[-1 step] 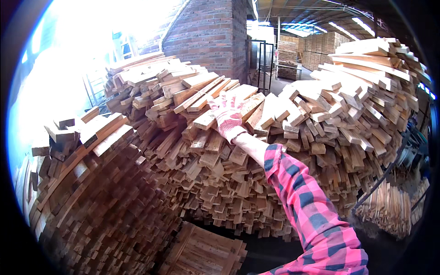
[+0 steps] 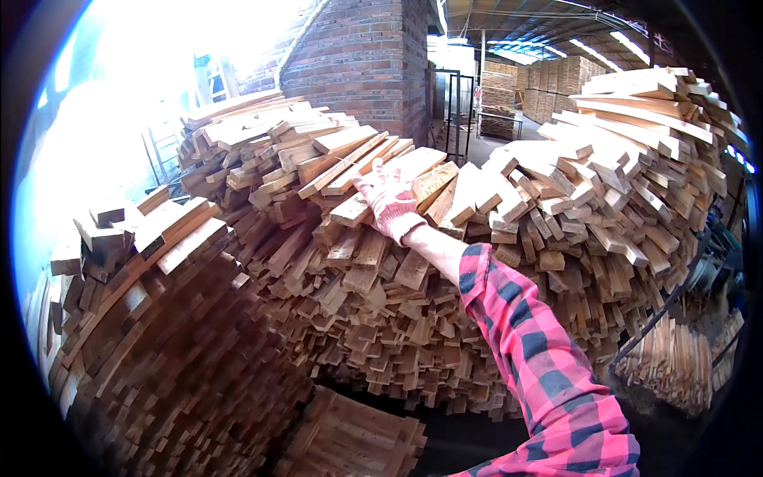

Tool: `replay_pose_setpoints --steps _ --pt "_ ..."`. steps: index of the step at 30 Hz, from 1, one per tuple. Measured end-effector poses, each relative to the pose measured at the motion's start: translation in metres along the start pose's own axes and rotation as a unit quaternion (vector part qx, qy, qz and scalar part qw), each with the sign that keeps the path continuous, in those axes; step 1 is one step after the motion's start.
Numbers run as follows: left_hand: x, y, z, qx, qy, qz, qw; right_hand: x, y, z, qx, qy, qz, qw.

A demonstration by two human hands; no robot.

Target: The person takes wood planks from a large pile and stacks them onto a wooden pallet by hand.

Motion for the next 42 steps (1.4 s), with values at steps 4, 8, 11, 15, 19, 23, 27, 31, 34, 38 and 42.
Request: replay_pose_setpoints --steps 4,8,11,15,19,23,27,31,34,38,42 --pt "0.012 -0.013 -0.041 0.001 0.016 -0.007 1.000 0.014 0.002 0.003 0.017 -0.053 0.049 0.997" --pt "0.032 -0.017 -0.110 -0.151 0.043 -0.011 0.988 0.015 -0.034 -0.012 0.037 -0.089 0.105 0.990" --pt "0.075 -0.031 -0.184 -0.361 0.118 0.056 0.923 0.003 -0.079 0.013 0.078 -0.135 0.105 0.982" --pt "0.092 -0.081 -0.400 -0.546 0.186 0.226 0.785 -0.082 -0.169 0.064 0.111 -0.220 -0.010 0.969" --pt "0.095 -0.098 -0.523 -0.615 0.205 0.242 0.722 -0.189 -0.254 0.074 0.220 -0.223 -0.310 0.898" --pt "0.105 -0.144 -0.543 -0.536 0.197 0.179 0.802 -0.273 -0.263 0.134 0.113 -0.206 -0.165 0.958" --pt "0.089 -0.135 -0.509 -0.480 0.189 0.197 0.834 -0.272 -0.219 0.070 0.558 -0.184 -0.080 0.806" --pt "0.083 -0.118 -0.495 -0.387 0.281 0.181 0.859 -0.252 -0.060 0.019 0.408 0.366 0.044 0.835" --pt "0.093 -0.094 -0.509 -0.338 0.331 0.191 0.860 -0.285 0.040 0.017 0.753 0.303 0.110 0.574" --pt "0.100 -0.116 -0.470 -0.206 0.392 0.095 0.892 -0.303 0.065 0.068 0.863 0.236 0.115 0.431" --pt "0.107 -0.126 -0.411 -0.193 0.360 0.026 0.912 -0.307 0.057 0.099 0.884 0.219 0.167 0.377"
Point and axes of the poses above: each hand's wrist, its own x-axis towards the middle knuckle, its own y-axis out of the palm, z = x × y, the point moved 7 cm from there along x, towards the middle knuckle, and after that the axes turned 10 degrees about y, right-handed, at the moved point
